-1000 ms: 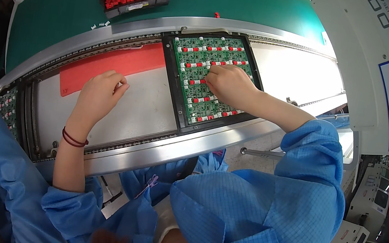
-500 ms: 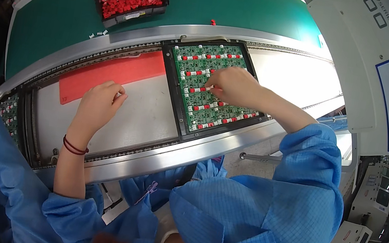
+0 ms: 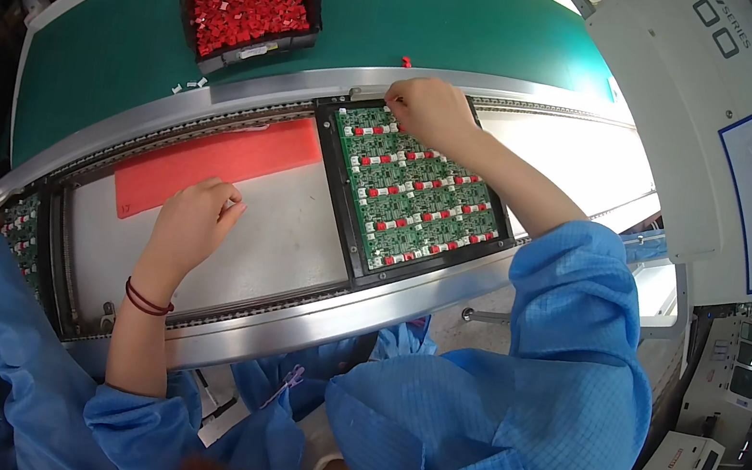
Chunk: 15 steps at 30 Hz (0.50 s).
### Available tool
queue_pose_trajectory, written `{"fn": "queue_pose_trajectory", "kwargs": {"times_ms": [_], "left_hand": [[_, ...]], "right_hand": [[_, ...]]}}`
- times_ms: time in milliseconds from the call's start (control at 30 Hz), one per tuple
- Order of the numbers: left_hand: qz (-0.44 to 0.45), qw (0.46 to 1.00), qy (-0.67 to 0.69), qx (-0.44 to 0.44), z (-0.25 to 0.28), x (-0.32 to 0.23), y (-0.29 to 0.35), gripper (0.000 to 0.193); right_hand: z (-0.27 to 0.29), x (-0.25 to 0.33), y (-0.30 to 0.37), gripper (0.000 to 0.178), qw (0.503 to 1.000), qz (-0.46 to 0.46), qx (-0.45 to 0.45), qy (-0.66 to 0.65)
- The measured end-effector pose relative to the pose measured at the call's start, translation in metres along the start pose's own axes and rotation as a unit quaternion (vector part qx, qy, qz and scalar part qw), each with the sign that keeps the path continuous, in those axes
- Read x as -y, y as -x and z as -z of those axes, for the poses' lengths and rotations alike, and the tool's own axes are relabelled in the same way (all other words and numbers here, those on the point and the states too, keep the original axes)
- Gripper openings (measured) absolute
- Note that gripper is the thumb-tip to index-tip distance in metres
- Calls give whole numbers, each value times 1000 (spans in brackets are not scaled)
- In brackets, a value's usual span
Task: Manually placing small red electronic components onto a printed circuit board on an assembly line.
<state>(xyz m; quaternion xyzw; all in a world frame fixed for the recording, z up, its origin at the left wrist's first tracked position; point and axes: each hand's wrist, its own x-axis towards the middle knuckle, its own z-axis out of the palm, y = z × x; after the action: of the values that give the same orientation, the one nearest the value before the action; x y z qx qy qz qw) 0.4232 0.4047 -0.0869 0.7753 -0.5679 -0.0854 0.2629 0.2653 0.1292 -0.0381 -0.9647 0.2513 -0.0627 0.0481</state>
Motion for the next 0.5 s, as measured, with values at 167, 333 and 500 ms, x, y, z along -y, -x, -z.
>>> {"fn": "queue_pose_trajectory", "kwargs": {"times_ms": [167,333,500], "left_hand": [[14,1000,-8,4,0,6,-1,13],[16,1000,-5,12,4,4,2,14],[19,1000,-8,17,4,7,2,15]], "right_hand": [[-9,-3,-11,16,999,-25,44,-11],[-10,-2,-11,16,998,-35,44,-6],[-10,0,-10,15,998,-42,44,12]]}}
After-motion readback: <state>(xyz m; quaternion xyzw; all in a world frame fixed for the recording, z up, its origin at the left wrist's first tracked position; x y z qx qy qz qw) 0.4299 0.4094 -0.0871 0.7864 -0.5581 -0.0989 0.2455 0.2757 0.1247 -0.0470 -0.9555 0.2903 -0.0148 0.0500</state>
